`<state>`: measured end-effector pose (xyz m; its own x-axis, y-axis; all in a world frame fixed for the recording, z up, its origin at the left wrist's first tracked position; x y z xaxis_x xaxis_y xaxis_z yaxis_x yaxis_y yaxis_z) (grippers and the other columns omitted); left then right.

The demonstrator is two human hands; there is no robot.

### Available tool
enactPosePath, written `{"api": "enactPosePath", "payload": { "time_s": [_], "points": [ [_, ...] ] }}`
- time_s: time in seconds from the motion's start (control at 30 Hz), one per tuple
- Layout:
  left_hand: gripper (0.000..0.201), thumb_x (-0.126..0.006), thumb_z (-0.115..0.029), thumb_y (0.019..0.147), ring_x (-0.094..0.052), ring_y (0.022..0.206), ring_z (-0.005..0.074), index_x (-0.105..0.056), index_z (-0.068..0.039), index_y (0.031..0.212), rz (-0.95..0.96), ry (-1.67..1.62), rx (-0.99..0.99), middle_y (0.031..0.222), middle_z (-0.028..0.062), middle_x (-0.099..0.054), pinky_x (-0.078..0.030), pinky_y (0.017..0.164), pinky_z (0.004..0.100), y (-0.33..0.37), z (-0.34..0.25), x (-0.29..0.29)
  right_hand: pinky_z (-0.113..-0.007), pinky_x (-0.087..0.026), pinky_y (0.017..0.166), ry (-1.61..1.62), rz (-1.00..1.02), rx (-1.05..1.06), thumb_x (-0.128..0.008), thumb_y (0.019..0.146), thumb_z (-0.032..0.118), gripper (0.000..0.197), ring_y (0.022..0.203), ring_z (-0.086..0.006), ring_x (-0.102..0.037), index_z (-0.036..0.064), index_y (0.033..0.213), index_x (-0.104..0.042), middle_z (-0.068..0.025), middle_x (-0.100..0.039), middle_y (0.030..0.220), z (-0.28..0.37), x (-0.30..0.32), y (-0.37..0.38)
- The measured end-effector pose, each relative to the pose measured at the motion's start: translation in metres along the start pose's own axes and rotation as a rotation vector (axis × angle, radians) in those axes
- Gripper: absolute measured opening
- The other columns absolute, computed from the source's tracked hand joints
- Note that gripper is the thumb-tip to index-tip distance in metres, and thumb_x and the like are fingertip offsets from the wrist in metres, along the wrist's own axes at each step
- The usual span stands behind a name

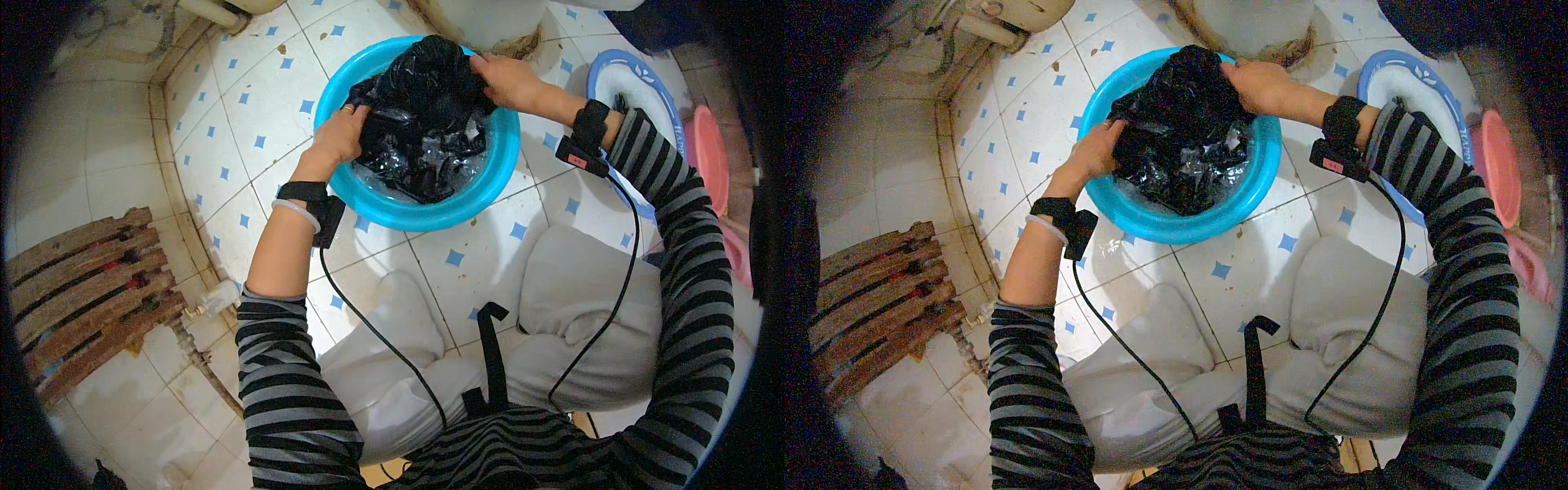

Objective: The person washes black clothing by hand in a blue plastic basin filled with soapy water on the floor.

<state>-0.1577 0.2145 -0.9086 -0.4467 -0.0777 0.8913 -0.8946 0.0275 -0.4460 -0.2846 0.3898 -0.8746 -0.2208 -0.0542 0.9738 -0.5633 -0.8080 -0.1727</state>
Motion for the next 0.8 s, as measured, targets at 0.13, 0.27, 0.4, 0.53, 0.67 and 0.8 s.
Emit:
{"api": "enactPosePath", "payload": {
  "time_s": [0.13,0.27,0.4,0.53,0.67,0.8],
  "points": [
    [0.047,-0.056,-0.005,0.061,-0.049,0.091,0.0297,-0.042,-0.009,0.106,0.013,-0.041,0.121,0.102,0.0131,-0.048,-0.043,0.073,0.0359,0.003,0.010,0.000,-0.039,-0.043,0.067,-0.128,0.018,0.069,-0.055,0.063,0.005,0.052,0.086,-0.0324,-0.048,0.0101,0.111,-0.035,-0.0142,-0.046,0.097,0.011,-0.010,-0.007],
    [0.026,-0.054,-0.006,0.063,-0.054,0.081,0.0298,-0.053,-0.004,0.089,0.056,-0.053,0.131,0.084,0.0141,-0.056,-0.044,0.067,0.0379,0.004,0.020,-0.009,-0.038,-0.044,0.067,-0.191,-0.017,0.151,-0.054,0.062,0.003,0.062,0.086,-0.0303,-0.049,0.0117,0.118,-0.030,-0.0140,-0.045,0.098,0.024,-0.012,-0.010],
    [0.021,-0.054,-0.006,0.063,-0.054,0.080,0.0313,-0.055,-0.004,0.084,0.114,-0.082,0.092,0.084,0.0147,-0.056,-0.045,0.066,0.0382,0.003,0.014,-0.014,-0.037,-0.046,0.062,-0.258,0.022,0.184,-0.054,0.061,0.003,0.070,0.083,-0.0300,-0.051,0.0129,0.123,-0.023,-0.0147,-0.046,0.096,0.029,-0.020,-0.010],
    [0.028,-0.053,-0.007,0.063,-0.051,0.088,0.0283,-0.053,-0.006,0.091,0.218,0.010,0.025,0.091,0.0119,-0.055,-0.042,0.072,0.0371,0.001,0.004,-0.021,-0.036,-0.046,0.059,-0.238,0.161,0.135,-0.055,0.062,0.005,0.072,0.080,-0.0300,-0.052,0.0144,0.124,-0.020,-0.0148,-0.047,0.094,0.026,-0.034,-0.006],
    [0.034,-0.053,-0.010,0.064,-0.048,0.097,0.0244,-0.049,-0.008,0.098,0.209,0.124,0.087,0.098,0.0087,-0.054,-0.038,0.079,0.0357,-0.001,0.004,-0.021,-0.036,-0.046,0.057,-0.269,0.154,0.161,-0.055,0.062,0.006,0.073,0.079,-0.0290,-0.052,0.0141,0.125,-0.019,-0.0148,-0.047,0.093,0.029,-0.039,-0.005],
    [0.033,-0.052,-0.011,0.065,-0.049,0.093,0.0257,-0.050,-0.009,0.098,0.192,0.082,0.082,0.096,0.0097,-0.054,-0.040,0.076,0.0358,0.007,0.007,-0.029,-0.036,-0.046,0.056,-0.284,0.181,0.215,-0.053,0.065,0.007,0.068,0.079,-0.0282,-0.053,0.0129,0.124,-0.020,-0.0139,-0.048,0.091,0.028,-0.039,-0.009]
  ]
}}
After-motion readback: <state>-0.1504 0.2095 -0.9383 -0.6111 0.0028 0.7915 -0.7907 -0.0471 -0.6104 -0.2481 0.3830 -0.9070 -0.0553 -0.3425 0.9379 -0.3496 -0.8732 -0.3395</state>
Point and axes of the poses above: each hand's wrist, its own y-axis towards the middle knuckle, its own x-axis out of the back of the hand, z = x × y, the point moved 8 cm from there along y, towards the middle knuckle
